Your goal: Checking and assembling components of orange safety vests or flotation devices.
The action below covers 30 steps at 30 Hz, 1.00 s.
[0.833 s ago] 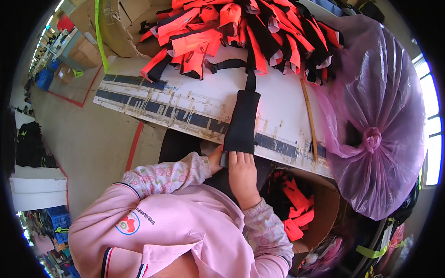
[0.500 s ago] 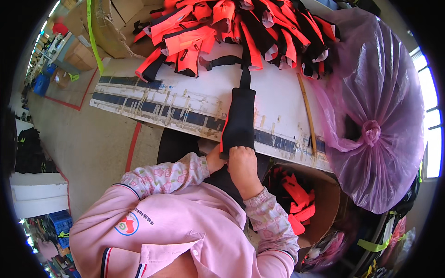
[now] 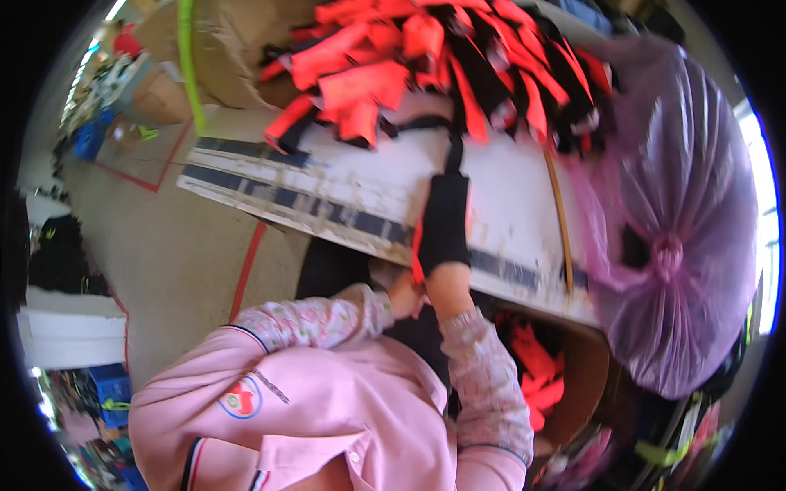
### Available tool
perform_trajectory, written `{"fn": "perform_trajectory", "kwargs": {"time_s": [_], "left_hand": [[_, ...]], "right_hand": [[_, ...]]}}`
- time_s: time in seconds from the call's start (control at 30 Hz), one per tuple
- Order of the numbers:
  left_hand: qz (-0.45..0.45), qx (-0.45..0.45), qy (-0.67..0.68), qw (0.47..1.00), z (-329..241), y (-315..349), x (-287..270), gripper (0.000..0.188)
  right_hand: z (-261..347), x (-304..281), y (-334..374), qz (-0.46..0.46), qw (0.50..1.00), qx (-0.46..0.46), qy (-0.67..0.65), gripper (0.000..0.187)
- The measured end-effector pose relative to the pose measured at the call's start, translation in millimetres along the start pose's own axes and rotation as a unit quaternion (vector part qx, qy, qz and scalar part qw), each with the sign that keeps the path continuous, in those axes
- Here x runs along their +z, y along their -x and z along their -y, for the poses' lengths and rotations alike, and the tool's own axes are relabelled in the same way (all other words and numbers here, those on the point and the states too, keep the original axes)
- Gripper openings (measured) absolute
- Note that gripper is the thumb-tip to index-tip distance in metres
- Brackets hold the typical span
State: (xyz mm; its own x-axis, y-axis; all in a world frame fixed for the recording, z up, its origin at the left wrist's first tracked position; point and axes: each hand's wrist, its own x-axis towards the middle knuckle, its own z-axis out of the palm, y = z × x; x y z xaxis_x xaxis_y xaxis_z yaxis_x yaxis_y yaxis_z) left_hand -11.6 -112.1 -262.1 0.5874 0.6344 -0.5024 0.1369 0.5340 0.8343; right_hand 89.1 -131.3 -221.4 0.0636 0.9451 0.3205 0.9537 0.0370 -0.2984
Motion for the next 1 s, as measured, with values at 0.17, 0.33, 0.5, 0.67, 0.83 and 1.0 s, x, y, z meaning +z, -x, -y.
{"fn": "perform_trajectory", "kwargs": {"time_s": [0.17, 0.33, 0.5, 0.67, 0.83, 1.0], "left_hand": [[0.085, 0.014, -0.01, 0.996, 6, -2, 5, 0.018], [0.073, 0.039, -0.013, 0.996, 52, -16, -6, 0.021], [0.032, 0.075, 0.127, 0.989, 55, -22, -1, 0.023], [0.125, 0.056, 0.031, 0.99, 39, -26, -15, 0.02], [0.146, 0.107, -0.062, 0.982, 57, -40, -21, 0.017], [0.143, 0.049, -0.056, 0.987, 15, -13, -24, 0.019]], "right_hand": [[-7, 6, 35, 0.016, 0.998, -0.058, -0.022, 0.014], [-2, 9, 50, 0.12, 0.992, -0.024, 0.003, 0.014], [30, -25, 32, 0.235, 0.969, 0.075, -0.016, 0.016], [18, -3, 39, 0.118, 0.992, 0.048, -0.021, 0.016], [15, 8, 38, 0.143, 0.988, 0.053, -0.015, 0.016], [7, 30, 35, 0.182, 0.968, 0.157, -0.068, 0.015]]}}
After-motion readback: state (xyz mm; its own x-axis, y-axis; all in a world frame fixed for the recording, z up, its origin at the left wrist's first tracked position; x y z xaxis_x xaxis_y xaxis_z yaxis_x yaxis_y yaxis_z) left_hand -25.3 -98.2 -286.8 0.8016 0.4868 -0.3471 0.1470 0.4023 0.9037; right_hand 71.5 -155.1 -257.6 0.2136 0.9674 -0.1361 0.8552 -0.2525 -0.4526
